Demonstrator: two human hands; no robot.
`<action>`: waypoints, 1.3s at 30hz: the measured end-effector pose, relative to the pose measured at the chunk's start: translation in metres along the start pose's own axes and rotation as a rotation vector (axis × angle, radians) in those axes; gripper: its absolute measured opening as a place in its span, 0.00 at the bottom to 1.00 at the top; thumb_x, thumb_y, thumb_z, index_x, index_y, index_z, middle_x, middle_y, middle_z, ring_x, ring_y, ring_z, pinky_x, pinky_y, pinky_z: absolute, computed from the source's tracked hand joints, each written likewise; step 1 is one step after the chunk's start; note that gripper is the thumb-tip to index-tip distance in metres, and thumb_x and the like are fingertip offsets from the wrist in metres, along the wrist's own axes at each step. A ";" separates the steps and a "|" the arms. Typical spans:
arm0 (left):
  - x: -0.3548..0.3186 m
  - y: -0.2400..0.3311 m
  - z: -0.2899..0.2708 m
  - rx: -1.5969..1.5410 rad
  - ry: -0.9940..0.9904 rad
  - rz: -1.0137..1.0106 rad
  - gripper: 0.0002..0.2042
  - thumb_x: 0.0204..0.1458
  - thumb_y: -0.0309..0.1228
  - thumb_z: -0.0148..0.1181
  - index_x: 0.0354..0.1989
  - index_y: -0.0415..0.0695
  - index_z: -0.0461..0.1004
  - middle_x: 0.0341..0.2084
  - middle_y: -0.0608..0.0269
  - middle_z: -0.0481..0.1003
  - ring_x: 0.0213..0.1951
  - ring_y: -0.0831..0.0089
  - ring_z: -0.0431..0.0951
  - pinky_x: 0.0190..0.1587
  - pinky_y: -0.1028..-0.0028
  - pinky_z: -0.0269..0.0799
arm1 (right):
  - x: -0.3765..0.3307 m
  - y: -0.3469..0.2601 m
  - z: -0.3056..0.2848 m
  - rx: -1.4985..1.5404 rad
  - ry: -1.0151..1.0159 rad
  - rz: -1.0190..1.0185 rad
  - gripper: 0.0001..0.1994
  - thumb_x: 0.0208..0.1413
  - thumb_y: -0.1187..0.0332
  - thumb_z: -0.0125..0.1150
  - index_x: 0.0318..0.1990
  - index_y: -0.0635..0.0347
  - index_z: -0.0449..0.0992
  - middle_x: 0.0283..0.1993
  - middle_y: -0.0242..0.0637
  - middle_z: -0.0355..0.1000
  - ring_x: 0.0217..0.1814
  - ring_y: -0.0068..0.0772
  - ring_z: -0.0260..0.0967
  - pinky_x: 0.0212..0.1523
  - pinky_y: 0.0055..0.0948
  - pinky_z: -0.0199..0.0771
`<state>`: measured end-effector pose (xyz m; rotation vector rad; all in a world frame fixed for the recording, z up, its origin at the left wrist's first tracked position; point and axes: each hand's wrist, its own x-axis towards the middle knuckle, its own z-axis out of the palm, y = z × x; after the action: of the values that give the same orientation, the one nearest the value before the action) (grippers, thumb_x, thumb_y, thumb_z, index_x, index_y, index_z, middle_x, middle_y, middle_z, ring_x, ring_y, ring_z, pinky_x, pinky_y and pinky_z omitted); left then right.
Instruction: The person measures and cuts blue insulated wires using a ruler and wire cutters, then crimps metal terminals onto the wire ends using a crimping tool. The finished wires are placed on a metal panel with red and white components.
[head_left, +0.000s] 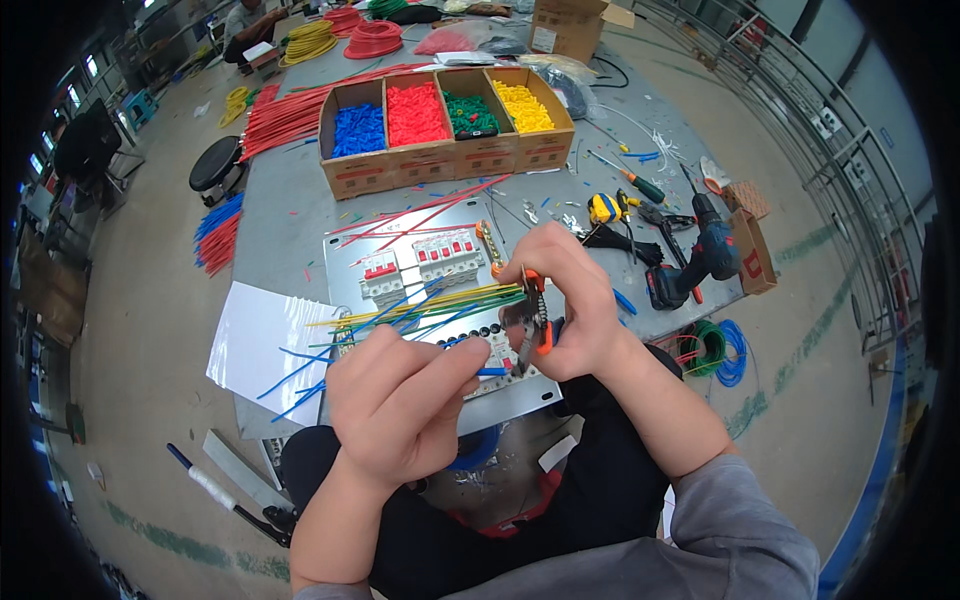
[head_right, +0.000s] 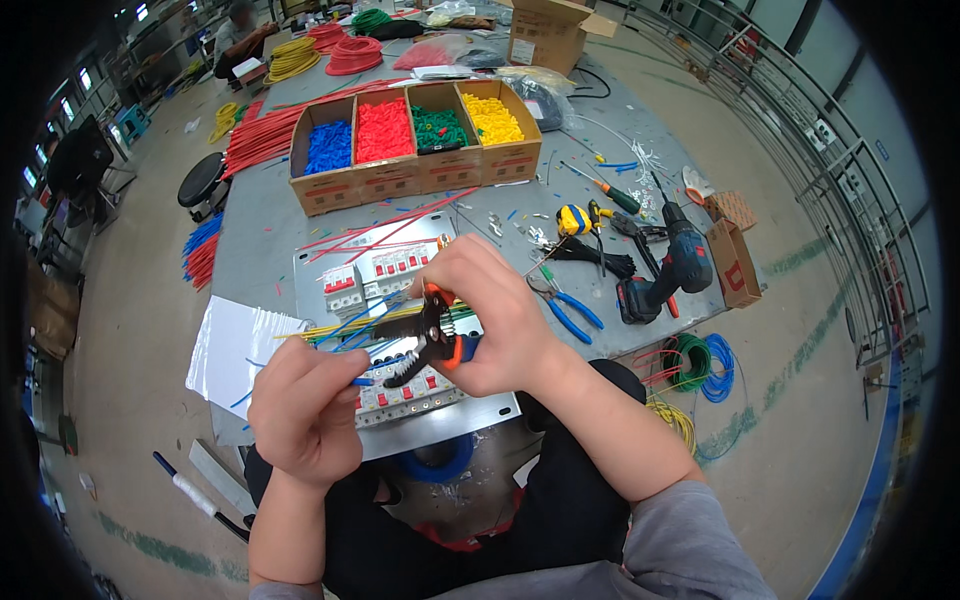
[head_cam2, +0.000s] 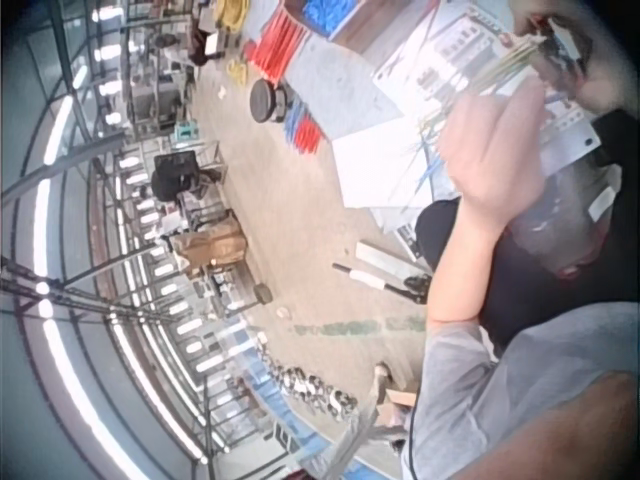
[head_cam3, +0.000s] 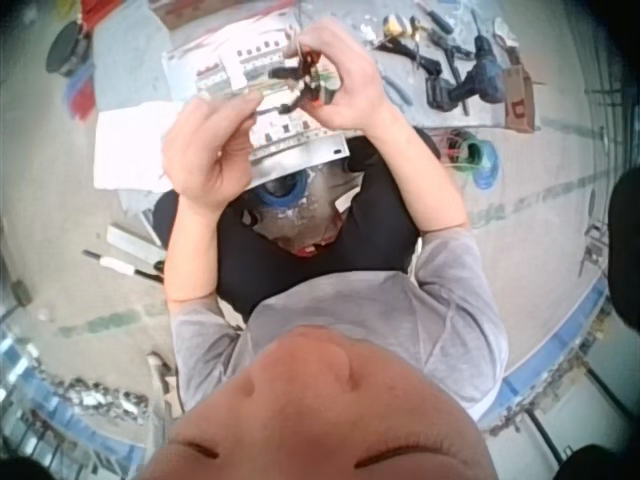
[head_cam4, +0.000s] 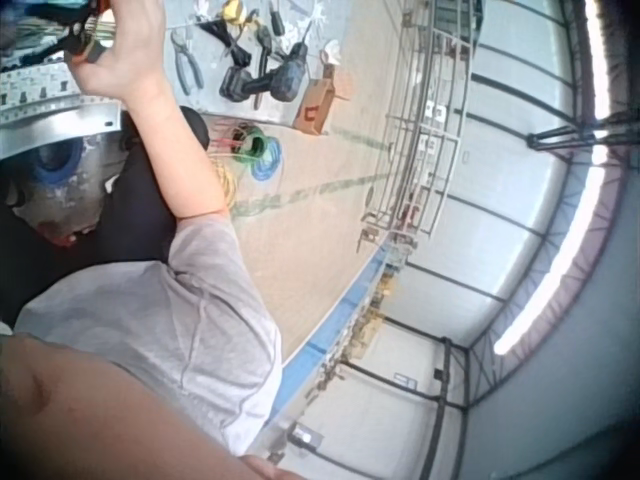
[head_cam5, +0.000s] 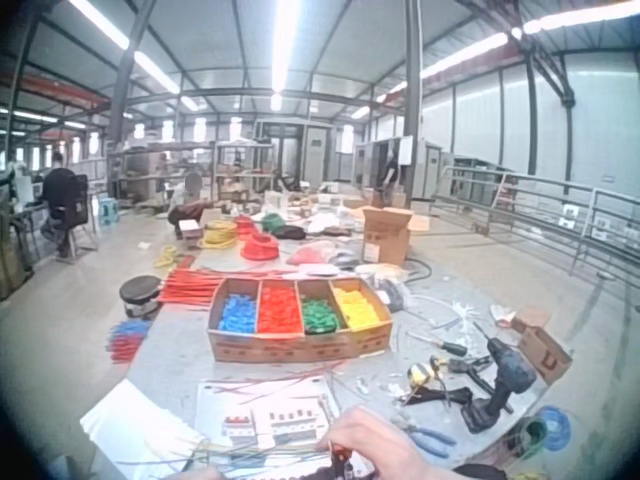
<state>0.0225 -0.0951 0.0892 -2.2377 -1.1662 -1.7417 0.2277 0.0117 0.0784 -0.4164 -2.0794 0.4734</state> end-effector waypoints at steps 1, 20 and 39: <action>0.001 0.000 -0.001 0.026 -0.019 0.014 0.17 0.41 0.23 0.75 0.43 0.44 0.86 0.24 0.65 0.77 0.22 0.68 0.72 0.22 0.70 0.64 | 0.000 -0.001 -0.001 0.005 0.001 -0.025 0.23 0.34 0.74 0.70 0.45 0.61 0.76 0.40 0.43 0.72 0.42 0.48 0.70 0.44 0.40 0.72; 0.002 0.008 0.000 0.129 -0.101 0.064 0.13 0.39 0.23 0.75 0.37 0.39 0.83 0.28 0.61 0.79 0.23 0.66 0.73 0.23 0.70 0.67 | 0.000 -0.003 0.001 -0.079 0.033 -0.173 0.19 0.41 0.76 0.71 0.44 0.60 0.77 0.40 0.39 0.73 0.41 0.44 0.70 0.44 0.41 0.71; 0.002 0.007 0.002 0.095 -0.123 0.090 0.18 0.35 0.20 0.69 0.40 0.41 0.84 0.26 0.64 0.78 0.22 0.68 0.71 0.22 0.69 0.65 | 0.000 0.001 -0.001 -0.064 0.056 -0.215 0.23 0.33 0.72 0.73 0.44 0.60 0.78 0.40 0.38 0.72 0.41 0.44 0.72 0.44 0.41 0.70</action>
<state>0.0284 -0.0986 0.0925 -2.3304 -1.1258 -1.5037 0.2280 0.0128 0.0785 -0.2370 -2.0608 0.2652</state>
